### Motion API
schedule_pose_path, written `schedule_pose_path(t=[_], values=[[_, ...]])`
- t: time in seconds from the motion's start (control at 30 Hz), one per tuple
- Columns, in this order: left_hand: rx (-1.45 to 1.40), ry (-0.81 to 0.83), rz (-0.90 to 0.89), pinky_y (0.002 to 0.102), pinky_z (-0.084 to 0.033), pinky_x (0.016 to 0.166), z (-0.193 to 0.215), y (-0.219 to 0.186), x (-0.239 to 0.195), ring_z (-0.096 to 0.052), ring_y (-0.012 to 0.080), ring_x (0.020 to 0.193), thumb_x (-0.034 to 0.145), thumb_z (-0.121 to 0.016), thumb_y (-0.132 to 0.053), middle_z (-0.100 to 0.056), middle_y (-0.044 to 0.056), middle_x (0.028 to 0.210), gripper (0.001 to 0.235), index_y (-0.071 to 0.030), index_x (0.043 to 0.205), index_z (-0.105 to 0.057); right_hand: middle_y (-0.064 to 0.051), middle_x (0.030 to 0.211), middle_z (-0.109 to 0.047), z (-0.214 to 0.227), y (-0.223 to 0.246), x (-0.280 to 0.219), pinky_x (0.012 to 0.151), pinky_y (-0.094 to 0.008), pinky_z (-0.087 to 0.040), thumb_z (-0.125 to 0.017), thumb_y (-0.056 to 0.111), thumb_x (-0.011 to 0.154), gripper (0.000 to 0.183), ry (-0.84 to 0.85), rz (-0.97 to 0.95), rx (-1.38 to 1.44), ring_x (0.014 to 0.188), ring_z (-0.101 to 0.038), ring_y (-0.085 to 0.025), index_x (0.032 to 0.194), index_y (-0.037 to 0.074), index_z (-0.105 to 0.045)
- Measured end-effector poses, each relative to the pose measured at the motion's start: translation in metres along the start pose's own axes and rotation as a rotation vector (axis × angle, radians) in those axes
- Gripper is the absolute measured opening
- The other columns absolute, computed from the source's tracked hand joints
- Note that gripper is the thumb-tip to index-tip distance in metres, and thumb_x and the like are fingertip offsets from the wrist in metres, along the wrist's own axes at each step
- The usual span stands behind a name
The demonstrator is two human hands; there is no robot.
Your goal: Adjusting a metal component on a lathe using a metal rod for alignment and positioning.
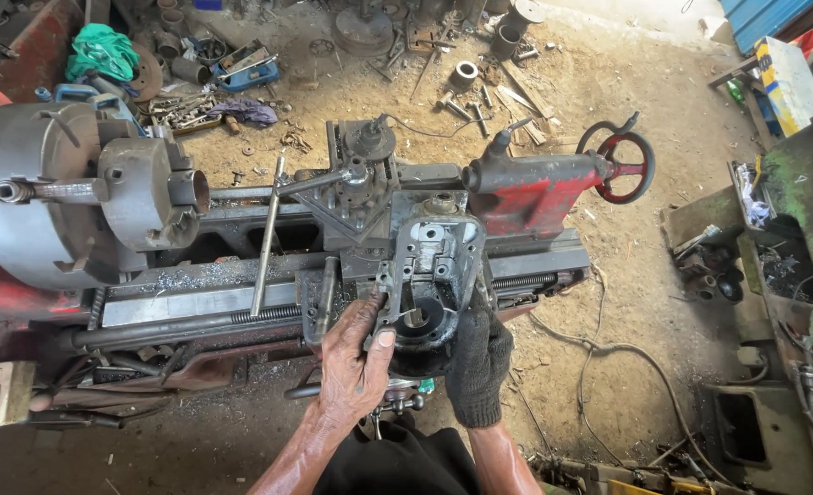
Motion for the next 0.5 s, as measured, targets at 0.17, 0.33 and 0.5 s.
schedule_pose_path(t=[0.17, 0.33, 0.5], values=[[0.003, -0.002, -0.039, 0.037, -0.06, 0.082, 0.0, -0.011, 0.009, -0.068, 0.0265, 0.097, 0.105, -0.046, -0.043, -0.068, 0.016, 0.106, 0.057, 0.006, 0.129, -0.061, 0.003, 0.052, -0.05, -0.007, 0.017, 0.003, 0.05, -0.036, -0.038, -0.044, 0.047, 0.103, 0.049, -0.012, 0.029, 0.004, 0.051, -0.047, -0.012, 0.074, 0.012, -0.064], [0.031, 0.012, -0.086, 0.034, -0.056, 0.073, -0.001, -0.014, 0.01, -0.062, 0.0215, 0.085, 0.106, -0.047, -0.041, -0.063, 0.011, 0.096, 0.054, 0.005, 0.132, -0.061, -0.003, 0.073, -0.07, -0.009, 0.017, 0.007, 0.058, -0.034, -0.051, -0.036, 0.04, 0.108, 0.049, 0.051, 0.265, -0.001, 0.066, -0.064, -0.016, 0.099, 0.006, -0.071], [0.091, 0.046, -0.241, 0.037, -0.06, 0.067, -0.003, -0.023, 0.013, -0.064, 0.026, 0.085, 0.107, -0.043, -0.045, -0.067, 0.017, 0.098, 0.064, 0.012, 0.134, -0.056, -0.022, 0.108, -0.059, 0.011, -0.062, -0.029, 0.081, -0.042, -0.052, -0.046, 0.012, 0.104, 0.028, -0.24, 0.858, -0.923, 0.103, -0.053, -0.036, 0.127, -0.005, -0.046]])
Point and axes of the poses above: each hand's wrist, its own x-axis towards the middle knuckle, its own z-axis out of the back of the hand, y = z × x, the point moved 8 cm from there along x, towards the middle knuckle
